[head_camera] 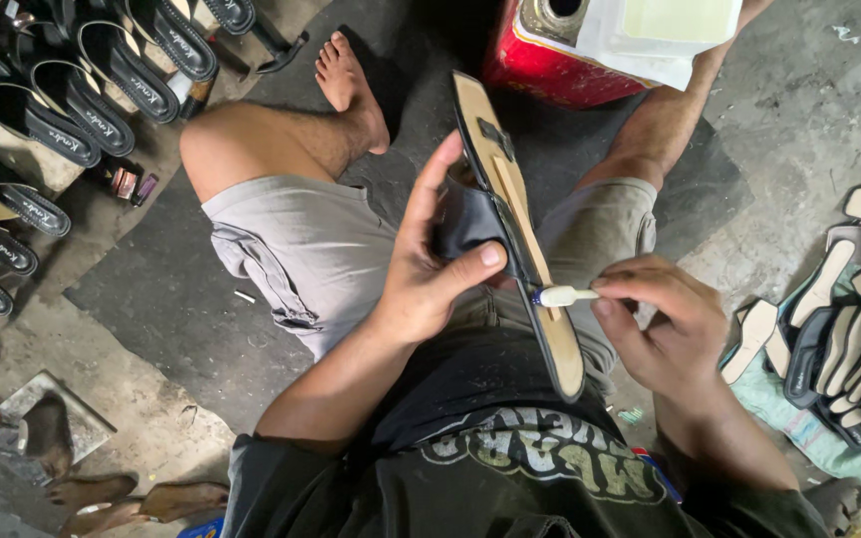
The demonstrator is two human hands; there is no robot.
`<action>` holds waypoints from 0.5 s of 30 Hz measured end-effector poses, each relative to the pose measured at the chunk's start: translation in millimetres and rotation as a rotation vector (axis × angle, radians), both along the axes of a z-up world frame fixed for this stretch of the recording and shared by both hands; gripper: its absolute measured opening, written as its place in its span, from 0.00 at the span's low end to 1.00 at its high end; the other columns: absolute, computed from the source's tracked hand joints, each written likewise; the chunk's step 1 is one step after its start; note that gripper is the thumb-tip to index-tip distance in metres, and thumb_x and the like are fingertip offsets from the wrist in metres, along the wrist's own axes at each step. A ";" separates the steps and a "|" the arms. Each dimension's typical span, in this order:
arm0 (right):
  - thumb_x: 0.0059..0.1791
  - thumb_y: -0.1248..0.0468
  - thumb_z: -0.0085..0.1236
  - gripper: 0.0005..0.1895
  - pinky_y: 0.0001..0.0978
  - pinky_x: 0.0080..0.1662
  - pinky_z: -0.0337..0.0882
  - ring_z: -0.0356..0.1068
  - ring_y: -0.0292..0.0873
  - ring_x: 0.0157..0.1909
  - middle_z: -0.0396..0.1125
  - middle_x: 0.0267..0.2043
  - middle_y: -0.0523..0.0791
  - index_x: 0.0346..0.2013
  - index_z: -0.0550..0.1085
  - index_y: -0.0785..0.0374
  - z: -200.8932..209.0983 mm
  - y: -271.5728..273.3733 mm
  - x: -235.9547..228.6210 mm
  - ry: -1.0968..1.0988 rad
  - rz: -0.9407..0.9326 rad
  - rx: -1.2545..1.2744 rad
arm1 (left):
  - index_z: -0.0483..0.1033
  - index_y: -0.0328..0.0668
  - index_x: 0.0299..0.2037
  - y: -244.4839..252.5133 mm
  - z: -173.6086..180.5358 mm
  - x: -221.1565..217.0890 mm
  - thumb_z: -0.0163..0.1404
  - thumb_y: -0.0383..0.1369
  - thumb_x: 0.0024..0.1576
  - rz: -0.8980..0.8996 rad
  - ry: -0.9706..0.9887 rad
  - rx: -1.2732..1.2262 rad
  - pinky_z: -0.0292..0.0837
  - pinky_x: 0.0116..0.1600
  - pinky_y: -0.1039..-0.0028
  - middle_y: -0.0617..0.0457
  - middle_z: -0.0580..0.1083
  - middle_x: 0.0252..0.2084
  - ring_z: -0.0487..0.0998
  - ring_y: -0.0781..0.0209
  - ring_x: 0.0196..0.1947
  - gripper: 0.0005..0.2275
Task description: The person sits on the floor and applies glue to the edges of black sandals using a toothbrush. They repeatedly dip the toothbrush into a container of glue and spread it along the sole and strap seams of multiple sandals, placing finished units on a nearby shelf.
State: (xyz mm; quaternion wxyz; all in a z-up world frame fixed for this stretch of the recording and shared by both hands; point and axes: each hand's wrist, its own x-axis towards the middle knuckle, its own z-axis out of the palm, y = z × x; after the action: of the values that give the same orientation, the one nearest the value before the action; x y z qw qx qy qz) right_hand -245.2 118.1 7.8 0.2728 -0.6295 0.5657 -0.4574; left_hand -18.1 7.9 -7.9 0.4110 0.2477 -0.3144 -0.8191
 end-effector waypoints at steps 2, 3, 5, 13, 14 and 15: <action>0.50 0.74 0.63 0.09 0.22 0.35 0.71 0.74 0.37 0.36 0.74 0.41 0.49 0.44 0.76 0.64 6.3 6.5 0.5 0.076 -0.067 0.074 | 0.43 0.43 0.80 -0.1 0.8 -0.7 0.57 0.23 0.60 0.034 -0.050 -0.071 0.82 0.52 0.70 0.47 0.66 0.65 0.75 0.62 0.55 0.41; 0.50 0.74 0.63 0.09 0.22 0.35 0.70 0.74 0.36 0.35 0.74 0.40 0.49 0.44 0.76 0.65 7.6 7.0 0.6 0.099 -0.080 0.088 | 0.44 0.43 0.79 0.7 0.9 -2.0 0.57 0.21 0.61 0.071 -0.151 -0.204 0.77 0.57 0.68 0.46 0.65 0.67 0.73 0.60 0.58 0.40; 0.50 0.74 0.64 0.09 0.23 0.34 0.68 0.72 0.35 0.31 0.74 0.37 0.48 0.44 0.77 0.66 10.5 8.3 2.1 0.145 -0.114 0.118 | 0.45 0.43 0.79 2.8 0.9 -3.7 0.58 0.19 0.61 0.112 -0.272 -0.356 0.73 0.61 0.67 0.45 0.62 0.69 0.70 0.59 0.61 0.39; 0.51 0.75 0.64 0.09 0.20 0.33 0.70 0.74 0.36 0.34 0.74 0.39 0.49 0.45 0.76 0.66 17.2 2.0 6.0 0.180 -0.124 0.072 | 0.46 0.43 0.80 1.3 6.3 -1.5 0.58 0.19 0.60 0.101 -0.231 -0.235 0.80 0.53 0.74 0.48 0.61 0.69 0.72 0.65 0.56 0.40; 0.51 0.75 0.63 0.09 0.20 0.33 0.70 0.75 0.36 0.35 0.74 0.39 0.49 0.45 0.76 0.66 16.7 2.2 6.0 0.185 -0.115 0.061 | 0.46 0.43 0.80 1.6 7.5 -2.0 0.58 0.19 0.60 0.103 -0.268 -0.263 0.79 0.57 0.74 0.47 0.62 0.68 0.71 0.66 0.57 0.40; 0.51 0.75 0.64 0.09 0.20 0.34 0.71 0.75 0.37 0.36 0.75 0.40 0.49 0.45 0.76 0.66 15.2 2.0 5.8 0.176 -0.115 0.057 | 0.45 0.44 0.80 1.6 8.5 -1.9 0.57 0.19 0.61 0.095 -0.236 -0.228 0.80 0.54 0.74 0.48 0.61 0.69 0.72 0.65 0.56 0.40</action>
State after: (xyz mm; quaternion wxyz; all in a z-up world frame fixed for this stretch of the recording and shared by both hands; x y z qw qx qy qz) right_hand -239.4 120.2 23.1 0.2131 -0.6259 0.6354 -0.3989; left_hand -20.0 9.6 0.5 0.4349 0.3088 -0.4392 -0.7229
